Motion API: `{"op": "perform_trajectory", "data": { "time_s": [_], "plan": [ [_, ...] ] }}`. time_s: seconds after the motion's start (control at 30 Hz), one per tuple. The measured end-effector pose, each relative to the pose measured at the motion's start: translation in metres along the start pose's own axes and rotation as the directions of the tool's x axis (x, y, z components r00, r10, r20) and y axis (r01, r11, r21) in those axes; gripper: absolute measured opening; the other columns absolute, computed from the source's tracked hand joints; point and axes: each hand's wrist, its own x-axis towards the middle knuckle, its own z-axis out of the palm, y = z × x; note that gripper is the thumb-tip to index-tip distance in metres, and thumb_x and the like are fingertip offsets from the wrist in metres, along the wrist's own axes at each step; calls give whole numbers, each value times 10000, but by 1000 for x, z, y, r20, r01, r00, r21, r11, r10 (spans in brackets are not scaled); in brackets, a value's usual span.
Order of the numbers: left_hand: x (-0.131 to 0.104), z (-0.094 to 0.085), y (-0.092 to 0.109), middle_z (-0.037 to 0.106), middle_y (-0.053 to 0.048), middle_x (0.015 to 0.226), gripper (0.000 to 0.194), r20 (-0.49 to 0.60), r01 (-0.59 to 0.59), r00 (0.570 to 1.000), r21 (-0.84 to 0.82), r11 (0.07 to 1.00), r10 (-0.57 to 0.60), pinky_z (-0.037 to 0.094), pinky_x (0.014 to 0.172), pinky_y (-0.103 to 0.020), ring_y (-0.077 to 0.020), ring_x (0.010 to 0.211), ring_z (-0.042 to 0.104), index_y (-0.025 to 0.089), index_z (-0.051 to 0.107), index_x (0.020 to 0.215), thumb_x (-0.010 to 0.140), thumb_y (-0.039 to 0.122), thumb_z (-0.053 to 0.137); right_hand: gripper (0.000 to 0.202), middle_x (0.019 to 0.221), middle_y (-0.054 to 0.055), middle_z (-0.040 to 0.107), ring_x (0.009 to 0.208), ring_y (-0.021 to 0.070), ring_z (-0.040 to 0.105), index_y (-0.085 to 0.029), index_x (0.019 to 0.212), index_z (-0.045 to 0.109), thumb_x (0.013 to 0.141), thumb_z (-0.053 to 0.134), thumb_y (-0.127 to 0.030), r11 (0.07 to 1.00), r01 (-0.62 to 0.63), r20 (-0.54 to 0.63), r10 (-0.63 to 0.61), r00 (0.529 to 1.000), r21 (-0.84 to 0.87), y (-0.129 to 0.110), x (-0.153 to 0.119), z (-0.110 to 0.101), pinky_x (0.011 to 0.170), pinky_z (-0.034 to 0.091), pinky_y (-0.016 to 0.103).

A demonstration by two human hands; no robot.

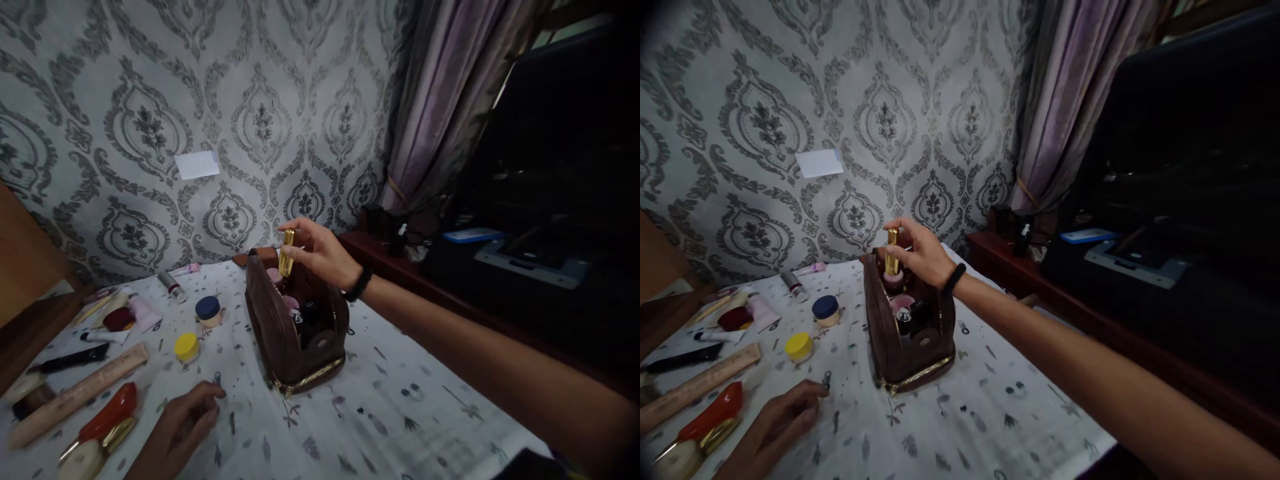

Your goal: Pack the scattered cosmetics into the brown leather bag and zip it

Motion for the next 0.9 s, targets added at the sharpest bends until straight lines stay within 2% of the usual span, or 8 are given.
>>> {"op": "perform_trajectory", "data": {
  "time_s": [0.1, 0.2, 0.3, 0.47, 0.6, 0.77, 0.83, 0.9],
  "plan": [
    [2, -1, -6, 665, -37, 879, 385, 75, 17, 997, 5, 1000, -18, 495, 658, -259, -187, 753, 604, 263, 703, 1070, 876, 566, 566, 219, 750, -29, 615, 723, 147, 584, -183, 947, 611, 743, 692, -169, 949, 34, -2, -37, 999, -314, 25, 18, -18, 694, 453, 262],
    [4, -1, -9, 682, -52, 908, 388, 79, 29, 996, -13, 999, -28, 519, 684, -268, -208, 804, 626, 250, 722, 1019, 846, 576, 603, 185, 807, -7, 648, 756, 145, 602, -164, 981, 623, 799, 651, -154, 786, -6, 21, 24, 999, -618, 40, 25, -27, 720, 447, 255],
    [5, 0, -14, 693, -55, 906, 398, 75, 53, 996, -4, 999, -53, 535, 689, -271, -219, 813, 634, 255, 730, 998, 821, 594, 619, 155, 866, 22, 680, 801, 155, 614, -156, 975, 646, 820, 656, -159, 654, -15, 52, 83, 995, -756, 46, 28, -28, 749, 439, 258],
    [7, -1, -12, 700, -45, 899, 414, 90, 70, 993, 46, 996, -74, 539, 649, -266, -219, 793, 638, 269, 730, 990, 822, 622, 593, 104, 834, 52, 701, 798, 188, 619, -159, 897, 678, 798, 676, -127, 589, -14, 84, 138, 987, -808, 47, 35, -23, 727, 408, 274],
    [9, -2, -1, 696, -29, 840, 384, 125, 42, 991, 49, 998, -48, 546, 670, -277, -220, 779, 641, 269, 731, 945, 829, 607, 590, 158, 740, 46, 695, 806, 214, 636, -184, 718, 665, 691, 722, -38, 584, -11, 109, 170, 980, -811, 47, 39, -17, 703, 386, 275],
    [9, -3, 3, 698, -29, 858, 363, 163, 4, 986, 115, 993, -23, 545, 736, -291, -226, 815, 650, 275, 727, 936, 869, 582, 545, 337, 498, -25, 558, 728, 175, 633, -174, 480, 550, 575, 739, 88, 663, -64, 85, 190, 978, -746, 55, 44, -9, 664, 355, 255],
    [9, -3, 0, 710, -32, 922, 360, 153, 10, 988, 122, 993, -29, 549, 790, -307, -238, 874, 660, 286, 728, 962, 870, 582, 544, 402, 416, -64, 456, 658, 134, 613, -170, 421, 493, 606, 750, 78, 709, -113, 55, 209, 976, -696, 62, 48, -7, 645, 352, 242],
    [8, -3, -2, 715, -35, 953, 363, 155, 20, 987, 124, 992, -40, 550, 807, -312, -243, 901, 663, 291, 728, 982, 872, 583, 543, 426, 396, -87, 407, 574, 95, 574, -163, 423, 481, 700, 764, -6, 760, -169, 19, 232, 972, -628, 71, 53, -6, 618, 365, 226]
  ]
}}
